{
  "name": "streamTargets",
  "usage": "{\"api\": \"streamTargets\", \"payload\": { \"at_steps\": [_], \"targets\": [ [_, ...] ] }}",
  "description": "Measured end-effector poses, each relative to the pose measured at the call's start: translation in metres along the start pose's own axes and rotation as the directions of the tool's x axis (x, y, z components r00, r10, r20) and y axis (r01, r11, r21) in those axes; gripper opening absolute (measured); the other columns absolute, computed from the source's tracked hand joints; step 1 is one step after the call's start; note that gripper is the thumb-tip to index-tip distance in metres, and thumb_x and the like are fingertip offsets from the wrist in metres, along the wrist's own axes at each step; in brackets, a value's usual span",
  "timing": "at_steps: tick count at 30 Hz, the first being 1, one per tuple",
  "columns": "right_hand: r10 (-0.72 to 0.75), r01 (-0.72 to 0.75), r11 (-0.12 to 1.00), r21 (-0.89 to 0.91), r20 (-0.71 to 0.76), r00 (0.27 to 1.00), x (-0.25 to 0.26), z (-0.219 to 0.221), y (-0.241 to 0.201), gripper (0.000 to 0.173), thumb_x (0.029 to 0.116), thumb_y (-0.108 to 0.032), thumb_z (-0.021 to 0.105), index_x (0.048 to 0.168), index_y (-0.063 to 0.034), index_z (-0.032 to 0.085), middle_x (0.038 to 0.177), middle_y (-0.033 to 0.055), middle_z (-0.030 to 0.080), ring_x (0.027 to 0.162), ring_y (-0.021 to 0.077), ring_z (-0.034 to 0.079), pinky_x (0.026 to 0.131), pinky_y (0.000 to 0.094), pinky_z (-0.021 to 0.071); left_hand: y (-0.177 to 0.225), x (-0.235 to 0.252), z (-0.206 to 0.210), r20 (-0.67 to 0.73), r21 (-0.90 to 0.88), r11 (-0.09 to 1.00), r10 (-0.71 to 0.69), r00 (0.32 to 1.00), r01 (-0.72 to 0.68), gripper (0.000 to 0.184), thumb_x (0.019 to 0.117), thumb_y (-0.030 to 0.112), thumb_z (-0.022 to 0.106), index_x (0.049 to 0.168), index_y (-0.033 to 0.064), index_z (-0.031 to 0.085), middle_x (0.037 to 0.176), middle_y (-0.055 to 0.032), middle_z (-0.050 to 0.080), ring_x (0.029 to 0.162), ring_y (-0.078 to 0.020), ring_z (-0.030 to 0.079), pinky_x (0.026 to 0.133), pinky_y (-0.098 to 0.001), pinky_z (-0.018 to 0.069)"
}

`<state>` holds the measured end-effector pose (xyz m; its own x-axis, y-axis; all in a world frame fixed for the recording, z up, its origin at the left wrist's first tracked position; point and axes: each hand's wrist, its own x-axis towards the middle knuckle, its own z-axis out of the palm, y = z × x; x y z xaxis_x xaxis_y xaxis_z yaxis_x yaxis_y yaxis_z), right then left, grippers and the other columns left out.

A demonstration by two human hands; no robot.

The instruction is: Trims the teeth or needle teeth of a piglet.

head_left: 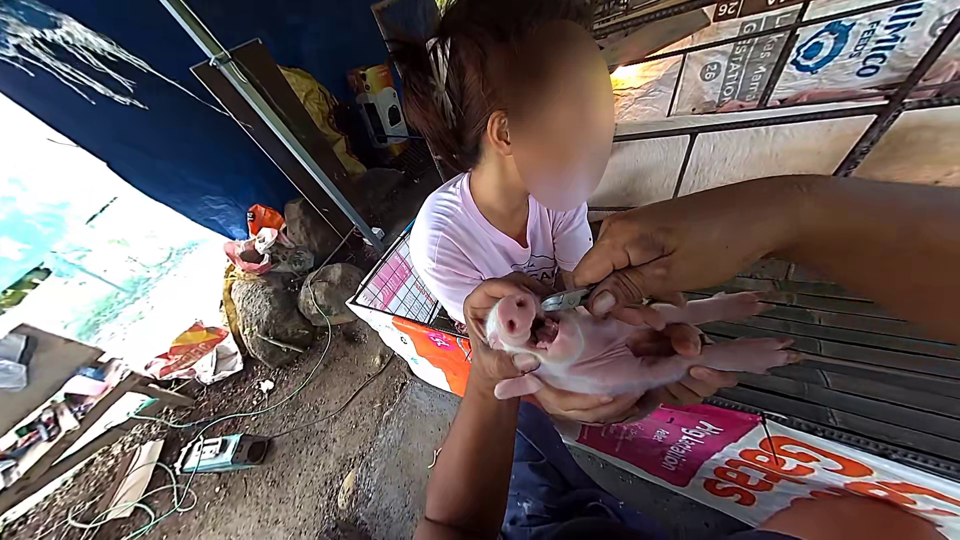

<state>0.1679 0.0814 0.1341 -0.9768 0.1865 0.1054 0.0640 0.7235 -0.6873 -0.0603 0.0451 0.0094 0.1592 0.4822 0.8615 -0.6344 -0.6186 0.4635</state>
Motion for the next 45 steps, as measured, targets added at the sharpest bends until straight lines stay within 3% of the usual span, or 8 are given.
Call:
{"api": "streamTargets", "payload": {
  "at_steps": [5, 11, 17, 23, 29, 33, 41, 45],
  "targets": [
    [0.059, -0.063, 0.992, 0.106, 0.038, 0.998, -0.002, 0.001, -0.003, 0.029, 0.1064, -0.016, 0.052, 0.086, -0.0041, 0.069, 0.062, -0.0013, 0.065, 0.048, 0.004, 0.06, 0.044, 0.017, 0.0484, -0.005, -0.003, -0.002, -0.024, -0.085, 0.996, -0.021, 0.999, 0.019, 0.042, 0.076, 0.023, 0.089, 0.113, 0.0159, 0.069, 0.101, -0.0001, 0.072, 0.09, -0.0097, 0.068, 0.078, -0.0273, 0.058],
    [0.083, -0.091, 0.977, 0.193, 0.052, 0.995, -0.001, 0.003, -0.005, 0.032, 0.1061, -0.015, 0.053, 0.084, -0.0013, 0.071, 0.062, 0.0004, 0.066, 0.049, 0.0037, 0.06, 0.046, 0.0156, 0.0473, 0.007, 0.0, 0.008, -0.126, -0.129, 0.987, -0.11, 0.986, 0.093, 0.046, 0.0663, 0.013, 0.093, 0.1, 0.0142, 0.062, 0.087, 0.0014, 0.07, 0.082, -0.008, 0.071, 0.074, -0.026, 0.0611],
    [0.092, -0.101, 0.966, 0.238, 0.049, 0.995, -0.002, 0.009, -0.003, 0.031, 0.1072, -0.016, 0.051, 0.086, -0.0016, 0.07, 0.066, 0.002, 0.069, 0.052, 0.0057, 0.063, 0.047, 0.0173, 0.0508, -0.008, -0.005, -0.009, 0.005, -0.036, 0.999, 0.006, 1.0, -0.006, 0.038, 0.0783, 0.025, 0.087, 0.109, 0.017, 0.067, 0.099, 0.0025, 0.069, 0.089, -0.0071, 0.067, 0.078, -0.0245, 0.0564],
    [0.114, -0.123, 0.956, 0.266, 0.05, 0.992, -0.003, 0.013, -0.004, 0.031, 0.1071, -0.014, 0.051, 0.085, -0.0014, 0.069, 0.062, 0.0025, 0.067, 0.048, 0.0071, 0.063, 0.044, 0.0186, 0.0518, -0.009, -0.006, -0.009, -0.018, -0.002, 1.0, 0.009, 1.0, -0.009, 0.033, 0.0791, 0.027, 0.086, 0.104, 0.016, 0.067, 0.092, 0.0022, 0.07, 0.084, -0.0071, 0.067, 0.074, -0.0245, 0.0566],
    [0.187, -0.196, 0.928, 0.317, 0.059, 0.981, -0.001, 0.014, -0.012, 0.034, 0.1074, -0.016, 0.051, 0.082, -0.0009, 0.067, 0.054, 0.0018, 0.06, 0.039, 0.005, 0.053, 0.035, 0.017, 0.0411, -0.004, -0.01, -0.009, -0.023, 0.046, 0.999, -0.013, 1.0, 0.014, 0.035, 0.0812, 0.032, 0.085, 0.11, 0.0186, 0.069, 0.099, 0.0041, 0.071, 0.091, -0.0046, 0.067, 0.08, -0.0224, 0.0554],
    [0.148, -0.14, 0.944, 0.299, -0.006, 0.989, -0.002, 0.021, -0.005, 0.034, 0.1084, -0.019, 0.048, 0.084, -0.003, 0.066, 0.057, -0.0004, 0.058, 0.045, 0.0019, 0.054, 0.041, 0.0143, 0.0419, -0.005, -0.006, -0.008, -0.025, 0.014, 1.0, 0.003, 1.0, -0.003, 0.035, 0.0793, 0.033, 0.087, 0.105, 0.0172, 0.07, 0.096, 0.003, 0.071, 0.089, -0.0063, 0.068, 0.078, -0.024, 0.0567],
    [0.104, -0.08, 0.949, 0.305, -0.062, 0.993, -0.002, 0.028, -0.001, 0.034, 0.1091, -0.021, 0.047, 0.086, -0.0049, 0.065, 0.057, -0.0025, 0.058, 0.045, 0.0008, 0.055, 0.04, 0.0141, 0.0446, -0.004, 0.001, -0.004, -0.03, -0.049, 0.999, 0.014, 0.999, -0.015, 0.032, 0.0786, 0.032, 0.088, 0.1, 0.0185, 0.068, 0.089, 0.0052, 0.069, 0.079, -0.0037, 0.066, 0.068, -0.0204, 0.0554],
    [0.068, -0.062, 0.99, 0.128, -0.04, 0.997, -0.003, 0.016, -0.003, 0.033, 0.1089, -0.02, 0.048, 0.088, -0.0033, 0.068, 0.061, -0.0021, 0.062, 0.049, 0.0009, 0.058, 0.044, 0.0145, 0.0467, -0.01, -0.009, -0.013, -0.017, -0.017, 1.0, 0.021, 1.0, -0.022, 0.034, 0.0801, 0.029, 0.086, 0.107, 0.0171, 0.069, 0.097, 0.0021, 0.071, 0.088, -0.0069, 0.068, 0.078, -0.0241, 0.0567]
  ]
}}
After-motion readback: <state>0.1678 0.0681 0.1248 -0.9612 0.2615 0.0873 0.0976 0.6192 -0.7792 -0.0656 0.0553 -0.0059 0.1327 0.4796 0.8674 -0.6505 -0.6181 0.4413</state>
